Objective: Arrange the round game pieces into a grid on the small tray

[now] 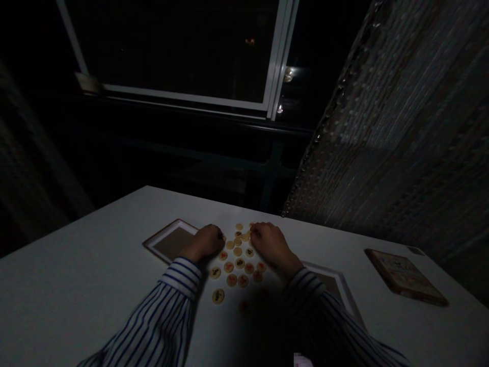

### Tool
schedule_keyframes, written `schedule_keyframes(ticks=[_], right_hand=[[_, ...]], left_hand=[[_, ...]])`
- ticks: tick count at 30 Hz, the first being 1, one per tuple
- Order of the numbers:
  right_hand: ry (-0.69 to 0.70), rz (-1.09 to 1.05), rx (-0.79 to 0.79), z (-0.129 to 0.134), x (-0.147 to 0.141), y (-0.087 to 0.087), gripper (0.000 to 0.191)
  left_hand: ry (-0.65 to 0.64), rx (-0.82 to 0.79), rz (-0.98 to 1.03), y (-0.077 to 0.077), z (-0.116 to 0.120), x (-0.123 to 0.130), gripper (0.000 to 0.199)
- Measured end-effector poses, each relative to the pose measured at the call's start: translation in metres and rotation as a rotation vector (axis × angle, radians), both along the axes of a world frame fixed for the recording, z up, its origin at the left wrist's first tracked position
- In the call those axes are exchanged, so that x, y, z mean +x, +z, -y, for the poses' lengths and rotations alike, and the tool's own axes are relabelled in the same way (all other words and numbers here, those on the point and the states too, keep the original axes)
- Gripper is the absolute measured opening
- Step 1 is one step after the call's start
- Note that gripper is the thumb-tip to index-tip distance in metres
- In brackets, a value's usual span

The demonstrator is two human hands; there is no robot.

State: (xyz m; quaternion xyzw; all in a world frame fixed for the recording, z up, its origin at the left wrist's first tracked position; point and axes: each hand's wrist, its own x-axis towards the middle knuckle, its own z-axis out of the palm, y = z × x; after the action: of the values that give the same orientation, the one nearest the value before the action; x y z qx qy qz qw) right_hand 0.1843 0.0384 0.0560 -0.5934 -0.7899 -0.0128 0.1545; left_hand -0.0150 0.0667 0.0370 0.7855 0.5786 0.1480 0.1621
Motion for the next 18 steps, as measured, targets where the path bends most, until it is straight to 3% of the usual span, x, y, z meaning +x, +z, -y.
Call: schedule_keyframes(ticks=[9, 18], right_hand=[[0.086, 0.1, 0.008, -0.012, -0.008, -0.016, 0.027], [0.13, 0.169, -0.054, -0.012, -0.009, -0.018, 0.026]], left_hand=[[-0.009, 0.035, -0.03, 0.002, -0.001, 0.001, 0.02], [-0.038, 0.052, -0.069, 0.007, 0.001, 0.004, 0.024]])
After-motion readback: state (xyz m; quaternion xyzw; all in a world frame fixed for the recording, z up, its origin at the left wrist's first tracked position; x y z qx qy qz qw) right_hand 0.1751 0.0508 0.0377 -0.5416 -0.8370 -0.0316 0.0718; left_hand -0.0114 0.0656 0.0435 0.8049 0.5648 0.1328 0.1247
